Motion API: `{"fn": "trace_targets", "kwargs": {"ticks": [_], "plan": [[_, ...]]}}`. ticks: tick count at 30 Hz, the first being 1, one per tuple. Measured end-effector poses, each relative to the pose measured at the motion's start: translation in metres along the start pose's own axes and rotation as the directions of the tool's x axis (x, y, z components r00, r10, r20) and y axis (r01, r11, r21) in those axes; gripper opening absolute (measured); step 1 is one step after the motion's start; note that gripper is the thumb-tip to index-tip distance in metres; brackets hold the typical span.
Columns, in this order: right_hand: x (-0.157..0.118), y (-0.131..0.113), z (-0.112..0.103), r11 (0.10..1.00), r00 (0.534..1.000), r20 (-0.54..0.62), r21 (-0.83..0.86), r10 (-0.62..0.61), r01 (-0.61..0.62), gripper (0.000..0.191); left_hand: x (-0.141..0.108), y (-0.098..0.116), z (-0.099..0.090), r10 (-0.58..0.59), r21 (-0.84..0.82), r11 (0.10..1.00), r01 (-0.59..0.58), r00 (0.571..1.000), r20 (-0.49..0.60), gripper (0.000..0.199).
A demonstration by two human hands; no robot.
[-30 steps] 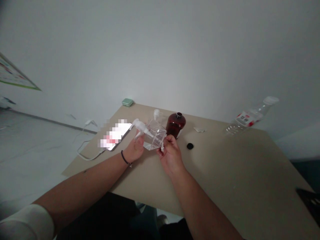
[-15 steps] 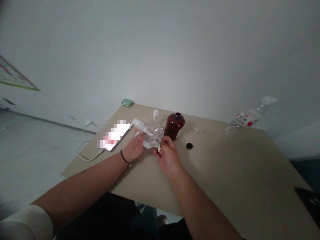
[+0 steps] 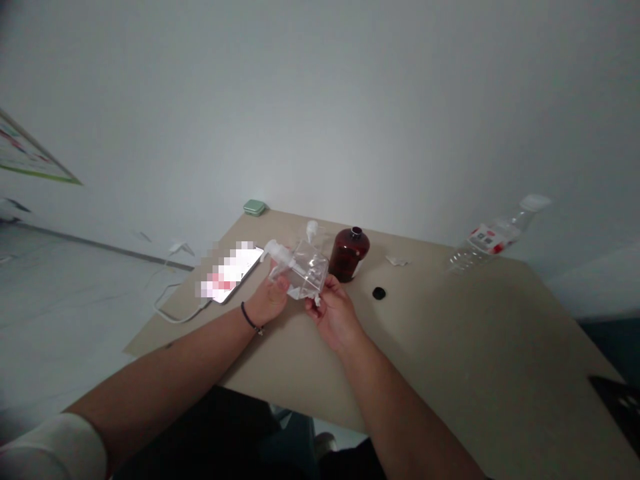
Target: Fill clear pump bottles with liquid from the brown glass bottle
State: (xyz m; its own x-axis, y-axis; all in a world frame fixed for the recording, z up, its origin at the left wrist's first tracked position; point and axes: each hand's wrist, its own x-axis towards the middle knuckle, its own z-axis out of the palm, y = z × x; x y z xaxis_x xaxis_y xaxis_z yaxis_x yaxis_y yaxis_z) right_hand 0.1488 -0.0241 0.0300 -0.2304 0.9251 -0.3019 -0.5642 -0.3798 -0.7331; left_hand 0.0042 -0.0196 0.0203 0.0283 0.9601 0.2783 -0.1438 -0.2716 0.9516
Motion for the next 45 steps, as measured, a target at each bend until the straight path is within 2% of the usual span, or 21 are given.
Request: {"fn": "trace_targets", "kwargs": {"ticks": [3, 6, 11, 17, 23, 28, 34, 39, 45], "plan": [[-0.004, 0.003, 0.002, 0.999, 0.999, 0.008, -0.012, 0.04, -0.04, 0.031, 0.002, -0.001, -0.002, 0.022, 0.075, 0.997, -0.019, 0.999, -0.04, 0.08], [-0.007, 0.003, 0.003, 0.998, 0.998, 0.02, -0.02, 0.067, -0.067, 0.032, 0.003, -0.006, -0.004, 0.008, 0.098, 0.995, 0.002, 0.995, -0.096, 0.08], [-0.006, -0.005, 0.0, 0.999, 1.0, -0.009, 0.035, 0.024, -0.024, 0.036, 0.003, -0.007, -0.001, -0.031, 0.121, 0.991, 0.054, 0.983, -0.181, 0.085], [-0.002, -0.015, -0.005, 0.996, 0.996, -0.064, 0.063, -0.062, 0.066, 0.039, 0.004, -0.002, 0.002, 0.015, 0.102, 0.995, -0.005, 0.995, -0.095, 0.072], [0.004, -0.016, -0.006, 0.992, 0.99, -0.095, 0.062, -0.108, 0.114, 0.036, 0.001, -0.004, 0.0, -0.019, 0.033, 0.999, 0.019, 1.0, -0.006, 0.074], [0.006, -0.012, -0.008, 0.995, 0.99, -0.106, 0.046, -0.089, 0.094, 0.035, -0.001, -0.002, 0.004, -0.023, -0.058, 0.998, 0.026, 0.999, 0.045, 0.082], [0.004, -0.003, -0.005, 0.999, 0.997, -0.064, 0.026, -0.046, 0.047, 0.036, 0.0, -0.001, 0.004, -0.034, -0.022, 0.999, 0.035, 0.999, 0.02, 0.074], [-0.003, 0.007, 0.003, 1.0, 1.0, -0.016, 0.008, 0.018, -0.018, 0.036, 0.003, -0.001, 0.003, -0.003, -0.003, 1.0, 0.003, 1.0, 0.003, 0.089], [-0.009, 0.005, 0.006, 0.999, 0.999, -0.002, 0.021, 0.048, -0.048, 0.035, 0.005, -0.006, -0.002, 0.002, 0.108, 0.994, 0.009, 0.995, -0.098, 0.078]]}}
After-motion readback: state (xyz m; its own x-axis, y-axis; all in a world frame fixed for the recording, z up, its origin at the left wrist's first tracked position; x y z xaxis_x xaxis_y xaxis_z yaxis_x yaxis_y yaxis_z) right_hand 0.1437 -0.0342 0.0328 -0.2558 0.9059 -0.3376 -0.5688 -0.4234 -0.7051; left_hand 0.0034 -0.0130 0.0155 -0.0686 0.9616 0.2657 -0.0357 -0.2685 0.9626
